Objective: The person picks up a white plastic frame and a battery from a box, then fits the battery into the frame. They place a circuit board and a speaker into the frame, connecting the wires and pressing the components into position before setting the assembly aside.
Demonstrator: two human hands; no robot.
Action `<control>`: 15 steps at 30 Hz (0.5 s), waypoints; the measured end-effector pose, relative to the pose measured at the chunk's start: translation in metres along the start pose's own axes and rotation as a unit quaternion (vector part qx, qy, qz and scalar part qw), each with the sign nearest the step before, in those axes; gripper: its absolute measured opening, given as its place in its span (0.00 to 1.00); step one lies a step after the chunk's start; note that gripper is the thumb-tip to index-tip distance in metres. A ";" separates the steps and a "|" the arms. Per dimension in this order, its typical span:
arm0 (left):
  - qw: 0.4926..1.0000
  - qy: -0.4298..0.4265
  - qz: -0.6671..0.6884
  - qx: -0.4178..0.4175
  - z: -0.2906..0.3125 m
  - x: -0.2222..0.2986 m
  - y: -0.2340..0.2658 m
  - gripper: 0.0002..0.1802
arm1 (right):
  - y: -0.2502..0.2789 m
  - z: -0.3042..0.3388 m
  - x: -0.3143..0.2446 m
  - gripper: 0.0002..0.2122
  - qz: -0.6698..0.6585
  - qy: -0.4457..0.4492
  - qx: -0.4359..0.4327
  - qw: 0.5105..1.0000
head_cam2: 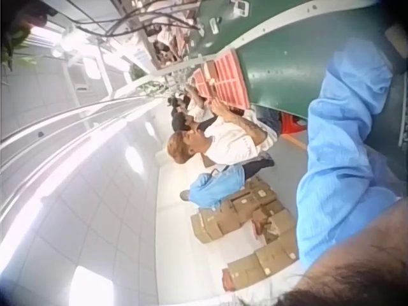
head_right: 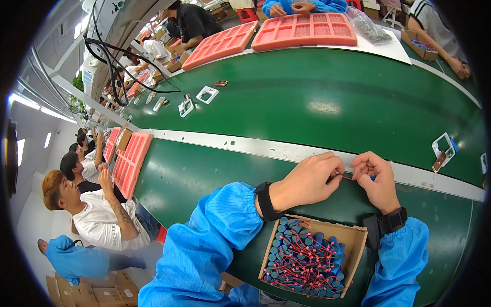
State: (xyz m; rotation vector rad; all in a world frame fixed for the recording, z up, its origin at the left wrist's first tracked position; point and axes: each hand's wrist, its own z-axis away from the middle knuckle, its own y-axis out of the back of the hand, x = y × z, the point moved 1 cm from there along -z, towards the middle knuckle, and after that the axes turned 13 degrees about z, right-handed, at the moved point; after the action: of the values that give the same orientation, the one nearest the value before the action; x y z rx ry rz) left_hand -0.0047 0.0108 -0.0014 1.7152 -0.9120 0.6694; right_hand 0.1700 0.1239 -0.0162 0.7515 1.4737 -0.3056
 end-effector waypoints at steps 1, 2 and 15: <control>1.000 0.000 0.000 0.000 0.000 0.000 0.000 0.05 | -0.001 0.000 0.000 0.12 0.000 0.000 0.000 1.000; 1.000 -0.003 0.003 0.005 -0.001 0.001 0.000 0.05 | -0.002 -0.001 0.001 0.12 0.006 0.009 0.006 1.000; 1.000 -0.018 0.010 0.007 -0.002 0.007 0.003 0.13 | -0.002 -0.001 0.002 0.12 -0.001 0.006 0.002 1.000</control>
State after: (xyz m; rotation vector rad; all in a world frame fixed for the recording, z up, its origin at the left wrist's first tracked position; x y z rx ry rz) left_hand -0.0036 0.0104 0.0063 1.7370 -0.9519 0.6615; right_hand 0.1680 0.1230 -0.0185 0.7565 1.4844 -0.3054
